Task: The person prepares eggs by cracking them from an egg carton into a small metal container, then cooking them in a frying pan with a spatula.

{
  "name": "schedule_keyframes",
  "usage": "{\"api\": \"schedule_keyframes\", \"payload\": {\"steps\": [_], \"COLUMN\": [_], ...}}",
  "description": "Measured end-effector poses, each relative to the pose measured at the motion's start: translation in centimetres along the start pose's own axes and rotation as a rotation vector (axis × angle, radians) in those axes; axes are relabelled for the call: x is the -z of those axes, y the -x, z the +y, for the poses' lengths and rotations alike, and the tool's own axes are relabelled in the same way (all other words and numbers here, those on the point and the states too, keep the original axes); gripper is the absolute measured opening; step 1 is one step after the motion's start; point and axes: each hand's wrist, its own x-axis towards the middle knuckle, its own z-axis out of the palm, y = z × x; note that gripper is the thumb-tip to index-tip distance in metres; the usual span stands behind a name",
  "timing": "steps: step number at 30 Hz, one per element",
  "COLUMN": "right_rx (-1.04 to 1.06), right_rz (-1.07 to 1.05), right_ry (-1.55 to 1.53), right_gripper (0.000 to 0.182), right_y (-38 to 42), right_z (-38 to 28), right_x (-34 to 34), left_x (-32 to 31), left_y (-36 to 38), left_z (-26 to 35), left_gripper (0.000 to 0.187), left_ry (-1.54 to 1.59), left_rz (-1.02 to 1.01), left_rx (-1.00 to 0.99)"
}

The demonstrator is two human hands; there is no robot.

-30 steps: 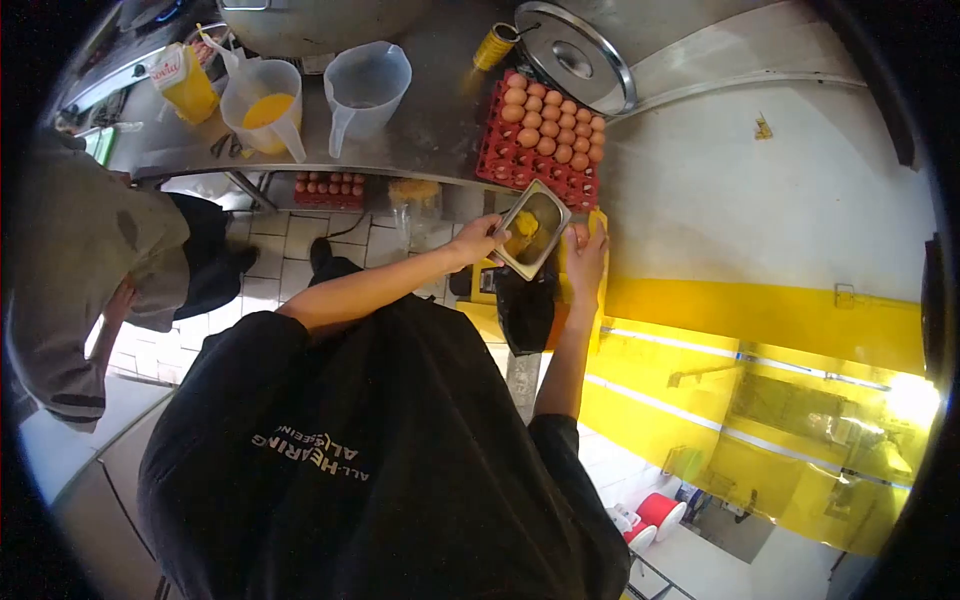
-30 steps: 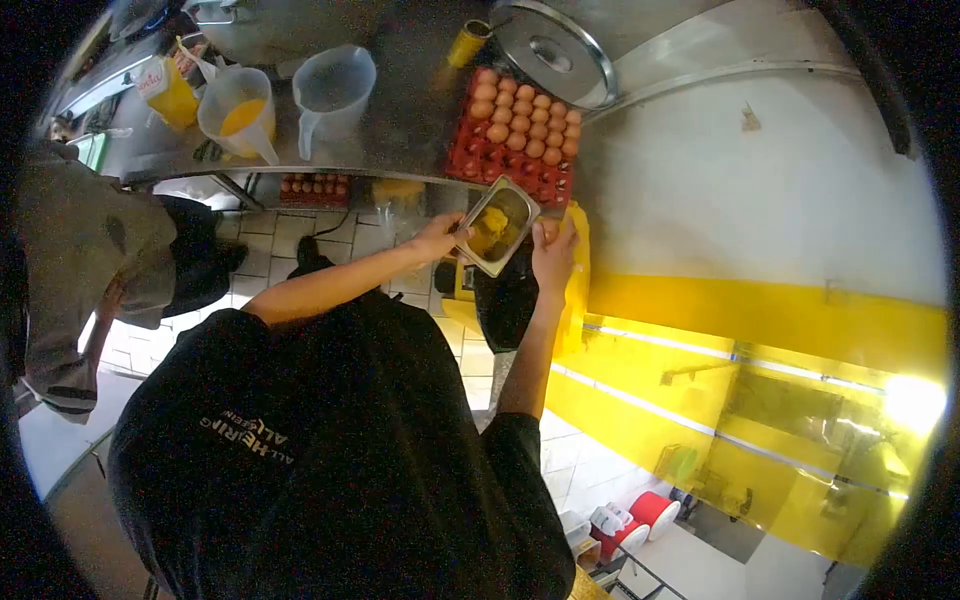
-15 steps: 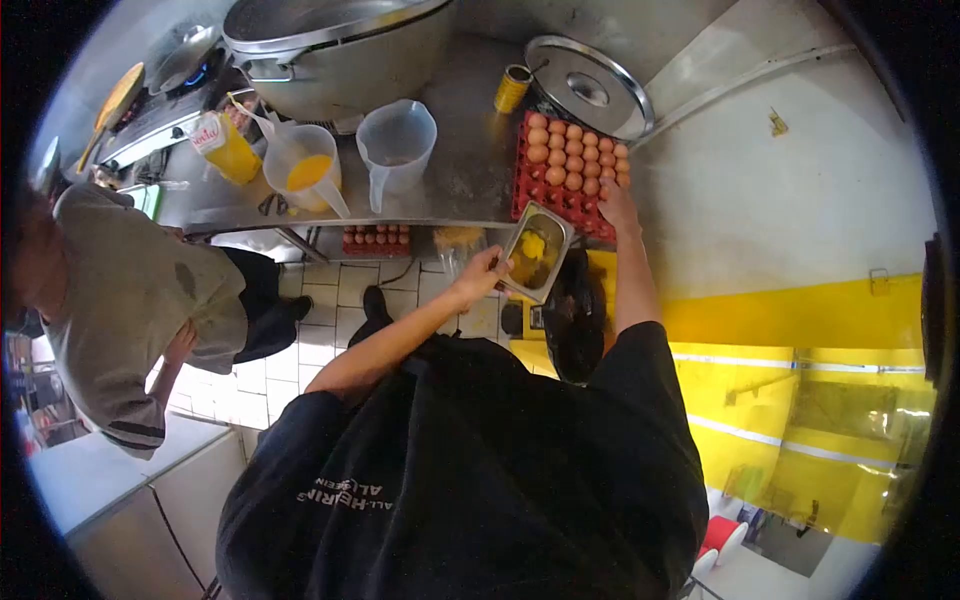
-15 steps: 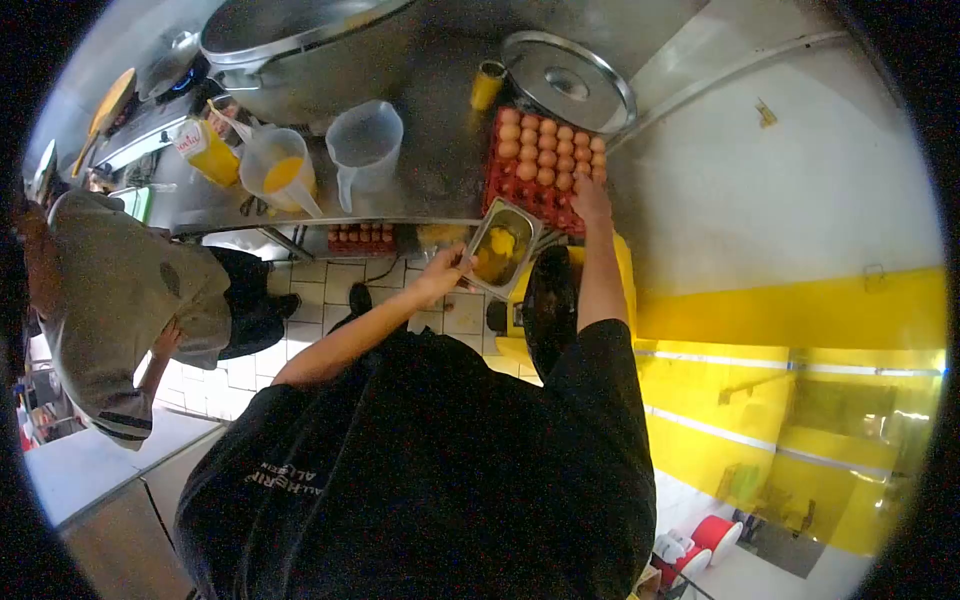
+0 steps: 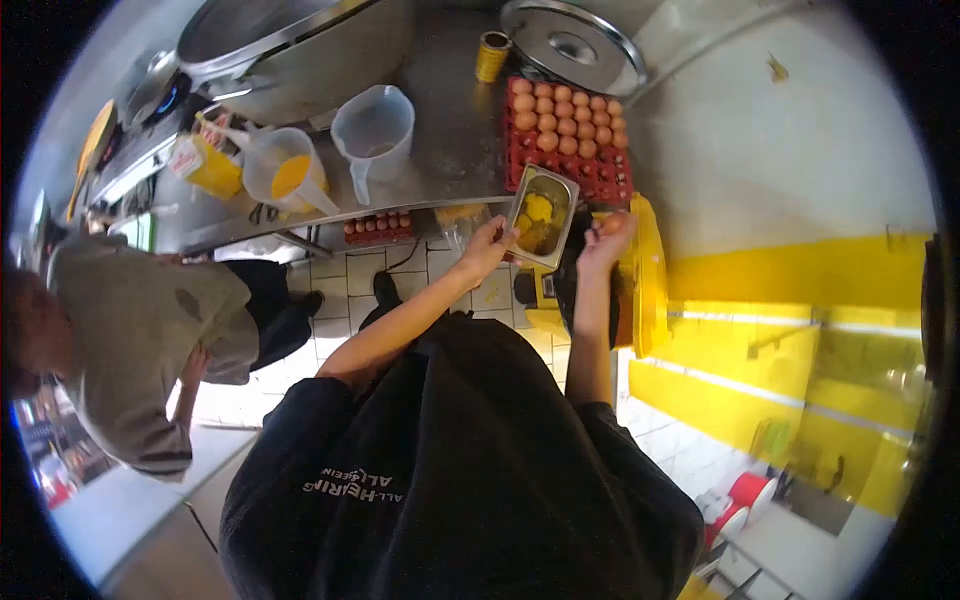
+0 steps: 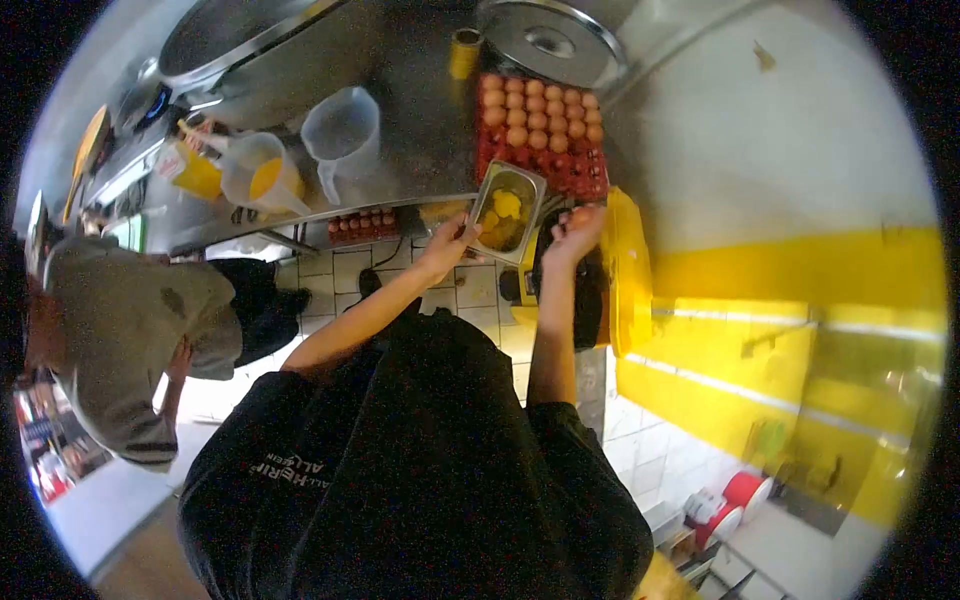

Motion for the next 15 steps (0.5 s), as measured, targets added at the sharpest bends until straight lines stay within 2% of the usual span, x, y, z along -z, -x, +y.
{"api": "schedule_keyframes", "payload": {"steps": [2, 3, 4, 6, 7, 8, 10, 11, 12, 14, 15], "right_rx": [0.469, 0.513, 0.527, 0.329, 0.379, 0.385, 0.71, 0.735, 0.734, 0.483, 0.466], "right_rz": [-0.059, -0.156, -0.136, 0.199, 0.219, 0.232, -0.08, -0.006, -0.003, 0.016, 0.02], "right_ry": [0.492, 0.595, 0.584, 0.243, 0.259, 0.261, 0.743, 0.729, 0.739, 0.561, 0.597], "right_gripper": [0.023, 0.026, 0.026, 0.026, 0.023, 0.023, 0.023, 0.023, 0.023, 0.024, 0.028], "right_y": [-2.1, 0.3, 2.0, 4.5, 3.8, 3.0, 1.3, 1.0, 0.7, -0.1, 0.9], "right_z": [6.2, 5.6, 4.1, 1.8, 1.7, 2.5, 3.5, 3.2, 2.5, 1.1, -0.3], "right_x": [4.0, 2.9, 1.5, 0.4, 1.4, 2.6, 3.8, 4.3, 4.8, 5.5, 4.2], "left_x": [-1.3, -1.7, -1.8, -1.8, -2.0, -2.3, -3.1, -3.4, -3.9, -4.7, -5.0], "left_y": [0.7, 0.7, 0.3, 0.4, 0.1, 0.2, 0.2, 0.2, 0.4, 0.7, 0.5], "left_z": [0.6, 0.9, 0.9, 0.3, 0.2, -0.1, -0.2, 0.1, 0.5, 1.3, 1.3], "left_gripper": [0.024, 0.024, 0.024, 0.028, 0.028, 0.031, 0.034, 0.034, 0.034, 0.031, 0.029], "left_ry": [-0.04, -0.064, -0.078, -0.061, -0.064, -0.067, -0.071, -0.093, -0.111, -0.121, -0.133], "left_rz": [0.015, 0.054, 0.032, 0.024, 0.012, -0.013, -0.056, -0.04, -0.017, -0.025, -0.062], "left_rx": [0.053, 0.077, 0.077, 0.085, 0.081, 0.097, 0.12, 0.109, 0.096, 0.094, 0.109]}}
